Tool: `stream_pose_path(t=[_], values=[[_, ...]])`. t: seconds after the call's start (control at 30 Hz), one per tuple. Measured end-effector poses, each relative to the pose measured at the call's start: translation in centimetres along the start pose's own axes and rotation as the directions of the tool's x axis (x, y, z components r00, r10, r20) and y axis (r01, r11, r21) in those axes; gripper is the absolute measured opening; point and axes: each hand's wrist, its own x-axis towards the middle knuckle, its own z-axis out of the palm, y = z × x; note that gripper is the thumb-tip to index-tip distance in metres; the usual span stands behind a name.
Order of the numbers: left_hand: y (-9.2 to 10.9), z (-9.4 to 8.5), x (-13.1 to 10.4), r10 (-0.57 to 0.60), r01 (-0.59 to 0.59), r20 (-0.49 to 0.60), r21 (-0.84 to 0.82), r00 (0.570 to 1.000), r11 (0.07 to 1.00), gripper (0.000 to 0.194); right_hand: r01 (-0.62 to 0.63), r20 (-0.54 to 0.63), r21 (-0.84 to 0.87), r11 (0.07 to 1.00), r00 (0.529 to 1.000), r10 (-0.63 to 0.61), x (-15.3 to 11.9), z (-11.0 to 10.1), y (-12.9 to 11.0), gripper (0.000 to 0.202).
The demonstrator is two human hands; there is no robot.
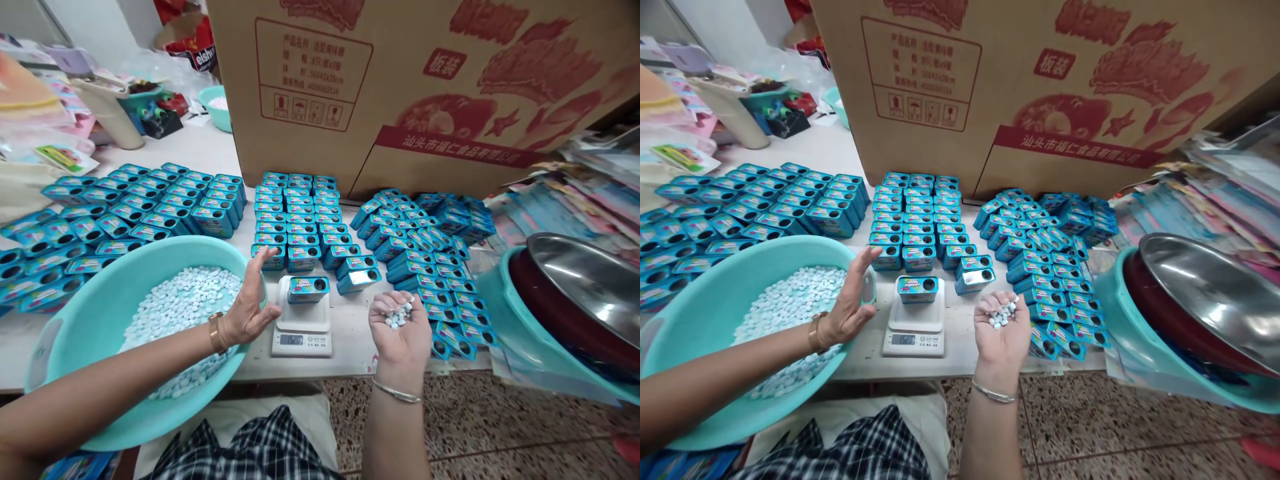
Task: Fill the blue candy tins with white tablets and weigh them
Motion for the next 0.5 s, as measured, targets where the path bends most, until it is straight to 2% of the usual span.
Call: stream_pose_path(t=[0.13,0.23,0.37,0.5], values=[[0.1,0.0,0.4,0.008,-0.008,-0.001,0.005,1.0,1.0,0.089,-0.003,0.003,-0.014,1.0,1.0,0.003,0.1,-0.1,0.0,0.019],[0.4,0.3,0.8,0.002,-0.005,0.023,0.122,1.0,0.993,0.096,0.014,-0.008,-0.043,0.999,1.0,-0.015,0.2,0.2,0.4,0.018],[1.4,1.1,1.9,-0.033,-0.005,0.126,0.292,0.992,0.956,0.089,-0.001,0.028,-0.096,0.995,1.0,0.004,0.7,1.8,2.1,0.018],[1.5,2.2,3.2,-0.051,-0.013,0.194,0.314,0.98,0.949,0.08,-0.003,0.069,-0.2,0.98,0.997,0.017,1.5,4.2,4.7,0.02]])
